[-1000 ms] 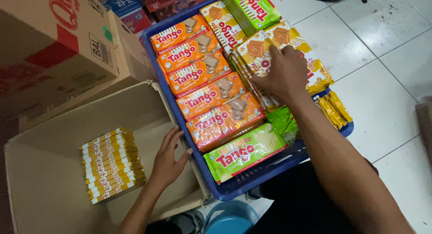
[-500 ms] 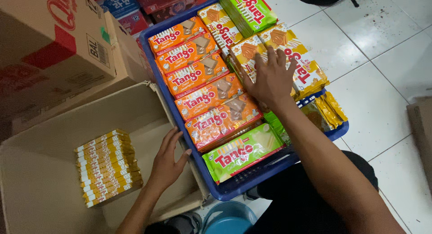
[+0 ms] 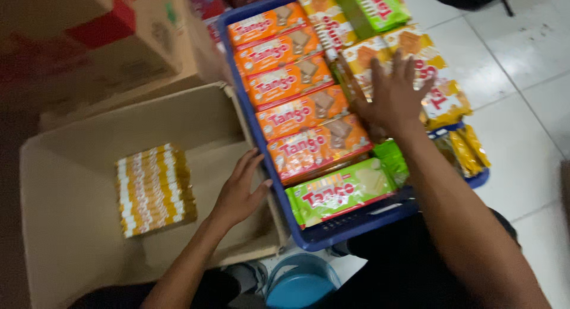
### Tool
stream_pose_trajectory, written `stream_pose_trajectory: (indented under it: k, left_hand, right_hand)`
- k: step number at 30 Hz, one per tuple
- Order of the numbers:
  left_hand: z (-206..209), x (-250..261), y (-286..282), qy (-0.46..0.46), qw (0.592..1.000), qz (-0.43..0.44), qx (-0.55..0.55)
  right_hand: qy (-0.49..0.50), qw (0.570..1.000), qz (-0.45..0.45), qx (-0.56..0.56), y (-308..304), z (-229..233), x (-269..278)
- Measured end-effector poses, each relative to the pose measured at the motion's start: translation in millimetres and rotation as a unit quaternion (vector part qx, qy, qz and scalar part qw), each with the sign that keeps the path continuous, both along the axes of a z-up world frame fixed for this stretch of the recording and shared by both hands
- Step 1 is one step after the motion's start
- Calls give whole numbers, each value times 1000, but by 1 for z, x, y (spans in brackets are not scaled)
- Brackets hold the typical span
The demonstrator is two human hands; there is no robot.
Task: The person is transferring small yellow snack packets from a large cardboard box into a blue plastic crate. They pick up the packets one by one and place them neatly in the crate, which already contains other snack packets.
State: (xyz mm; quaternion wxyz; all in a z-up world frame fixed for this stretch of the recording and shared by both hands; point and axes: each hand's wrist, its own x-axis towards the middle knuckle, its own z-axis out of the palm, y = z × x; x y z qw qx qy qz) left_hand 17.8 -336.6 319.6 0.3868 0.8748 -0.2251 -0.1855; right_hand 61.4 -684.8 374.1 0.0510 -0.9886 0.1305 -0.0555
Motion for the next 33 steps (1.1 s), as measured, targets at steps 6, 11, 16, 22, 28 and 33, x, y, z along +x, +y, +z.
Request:
stream_pose_trajectory:
  k: [6, 11, 16, 22, 28, 33]
  left_hand:
    - [-70, 18, 63, -120, 983, -120, 74]
    - [-88, 44, 183, -55, 964, -90, 244]
    - [-151, 55, 321, -91, 893, -138, 419]
    - [-221, 37, 364, 33, 799, -227, 555]
    - [-260, 17, 360, -3, 878, -142, 457]
    - [-283, 1, 356, -76, 887, -153, 428]
  right_hand:
    - [-189, 953, 236, -20, 16, -42, 18]
    - [-238, 899, 362, -61, 83, -45, 15]
    - [-204, 887, 412, -46, 151, -62, 7]
    - [-93, 867, 490, 15, 265, -98, 14]
    - [69, 903, 398, 143, 339, -140, 17]
    - [84, 885, 416, 193, 347, -157, 18]
